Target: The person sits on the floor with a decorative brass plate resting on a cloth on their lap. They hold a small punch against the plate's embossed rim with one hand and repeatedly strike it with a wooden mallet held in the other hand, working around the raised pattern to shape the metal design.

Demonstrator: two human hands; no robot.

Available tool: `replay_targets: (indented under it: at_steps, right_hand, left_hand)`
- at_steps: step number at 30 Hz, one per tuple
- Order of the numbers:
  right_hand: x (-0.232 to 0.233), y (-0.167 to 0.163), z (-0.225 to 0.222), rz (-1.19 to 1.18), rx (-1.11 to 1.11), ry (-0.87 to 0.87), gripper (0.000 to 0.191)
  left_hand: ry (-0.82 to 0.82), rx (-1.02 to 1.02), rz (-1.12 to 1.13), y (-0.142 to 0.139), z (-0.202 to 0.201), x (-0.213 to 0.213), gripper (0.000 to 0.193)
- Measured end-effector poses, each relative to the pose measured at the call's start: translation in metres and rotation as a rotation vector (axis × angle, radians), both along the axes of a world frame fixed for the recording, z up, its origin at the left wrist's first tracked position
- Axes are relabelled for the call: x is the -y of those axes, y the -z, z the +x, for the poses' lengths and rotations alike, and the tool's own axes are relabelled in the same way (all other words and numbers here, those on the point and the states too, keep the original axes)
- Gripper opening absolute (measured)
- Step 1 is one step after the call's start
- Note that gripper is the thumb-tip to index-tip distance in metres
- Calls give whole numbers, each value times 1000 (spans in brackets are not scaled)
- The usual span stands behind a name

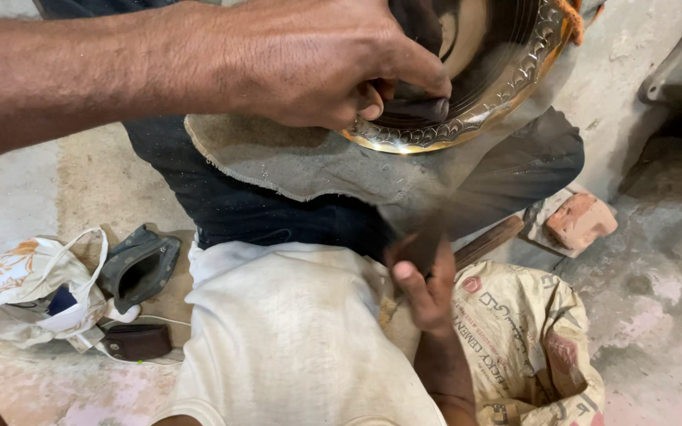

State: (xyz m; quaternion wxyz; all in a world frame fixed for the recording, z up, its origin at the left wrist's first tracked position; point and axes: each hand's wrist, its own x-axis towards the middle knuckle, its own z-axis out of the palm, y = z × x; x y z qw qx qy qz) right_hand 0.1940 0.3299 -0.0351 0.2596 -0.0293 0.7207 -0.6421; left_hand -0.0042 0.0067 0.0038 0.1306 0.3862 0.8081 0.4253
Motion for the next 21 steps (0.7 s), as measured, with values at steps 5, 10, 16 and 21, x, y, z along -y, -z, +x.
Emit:
replay_targets:
  at_steps: [5, 10, 16, 21]
  right_hand:
    - [5, -5, -2, -22, -28, 63, 44]
    - [7, 2, 3, -131, -110, 114, 37]
    - [6, 12, 8, -154, -116, 99, 37]
    - [3, 1, 6, 144, -184, -75, 36]
  left_hand:
    - [11, -30, 29, -1, -1, 1, 50]
    - [-4, -69, -70, -2, 3, -1, 48]
    - [-3, -72, -82, -2, 2, 0, 46]
    - [-6, -76, -87, -3, 2, 2, 44]
